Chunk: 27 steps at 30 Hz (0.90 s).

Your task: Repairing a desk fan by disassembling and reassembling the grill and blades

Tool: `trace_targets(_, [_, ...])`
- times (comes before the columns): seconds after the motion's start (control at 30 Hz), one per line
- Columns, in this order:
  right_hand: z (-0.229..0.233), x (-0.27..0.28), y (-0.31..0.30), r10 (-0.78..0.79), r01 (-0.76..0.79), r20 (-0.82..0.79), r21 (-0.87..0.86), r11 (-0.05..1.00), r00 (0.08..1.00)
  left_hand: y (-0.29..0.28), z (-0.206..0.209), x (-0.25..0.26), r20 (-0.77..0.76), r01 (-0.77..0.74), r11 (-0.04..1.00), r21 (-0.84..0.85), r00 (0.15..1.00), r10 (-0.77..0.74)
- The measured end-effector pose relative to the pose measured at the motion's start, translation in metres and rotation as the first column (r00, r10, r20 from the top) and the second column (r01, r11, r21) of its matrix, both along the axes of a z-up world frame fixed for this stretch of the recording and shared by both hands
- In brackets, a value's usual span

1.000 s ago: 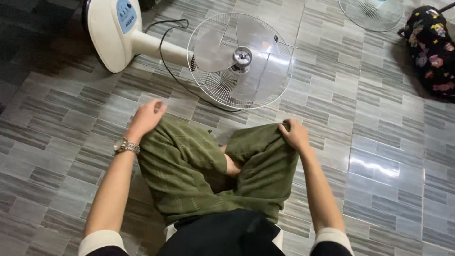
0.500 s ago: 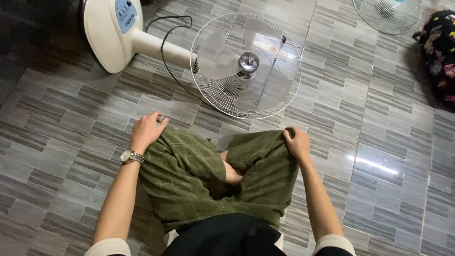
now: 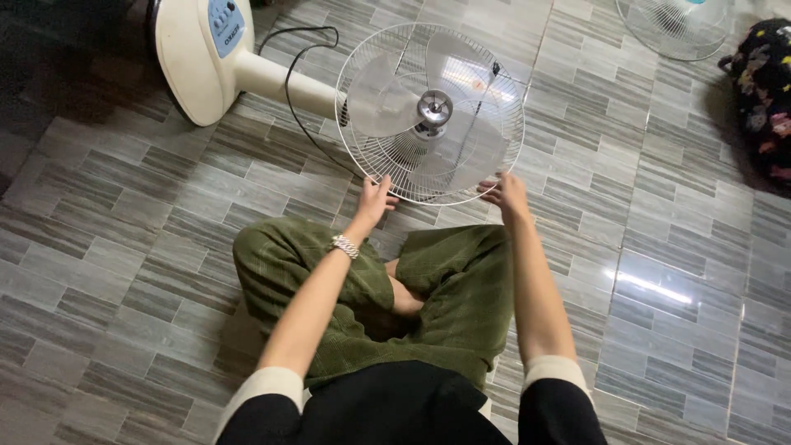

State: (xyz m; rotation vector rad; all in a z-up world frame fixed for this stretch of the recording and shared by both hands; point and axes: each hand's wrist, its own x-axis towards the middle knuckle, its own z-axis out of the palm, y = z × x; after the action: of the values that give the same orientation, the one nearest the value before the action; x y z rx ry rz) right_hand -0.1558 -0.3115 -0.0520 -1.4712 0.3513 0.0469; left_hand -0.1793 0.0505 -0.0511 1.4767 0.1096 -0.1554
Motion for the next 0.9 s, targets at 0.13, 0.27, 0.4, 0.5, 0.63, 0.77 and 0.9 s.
trace_targets(0.13, [-0.011,-0.003,0.007,-0.020,0.031,0.100,-0.112,0.993,0.995,-0.012,-0.005,0.003,0.006,-0.179,0.979,-0.098,0.984,0.180])
trace_targets(0.27, [0.022,-0.068,0.051,0.020,0.010,0.048,-0.567,0.824,0.999,0.029,0.003,-0.022,0.047,-0.162,0.985,0.064,0.986,0.160])
trace_targets(0.4, [0.004,-0.137,0.092,0.058,-0.061,-0.019,-0.457,0.887,0.998,0.099,0.018,-0.058,0.067,-0.008,0.991,0.135,0.998,-0.001])
trace_targets(0.5, [0.019,-0.191,0.133,0.117,-0.133,-0.089,-0.203,0.970,0.989,0.153,0.028,-0.076,-0.067,0.101,0.986,0.130,0.993,-0.093])
trace_targets(0.63, [0.083,-0.222,0.122,0.305,-0.330,-0.135,-0.504,0.798,0.943,0.185,0.072,-0.093,-0.236,0.228,0.801,0.554,0.965,-0.111])
trace_targets(0.77, [0.105,-0.186,0.078,0.162,-0.151,-0.008,-0.407,0.901,0.987,0.161,0.106,-0.121,0.120,-0.095,0.607,0.789,0.993,0.000])
trace_targets(0.9, [0.101,-0.130,0.101,0.260,-0.228,0.051,-0.344,0.911,0.964,0.091,0.104,-0.114,0.242,-0.093,0.677,0.730,0.962,-0.129])
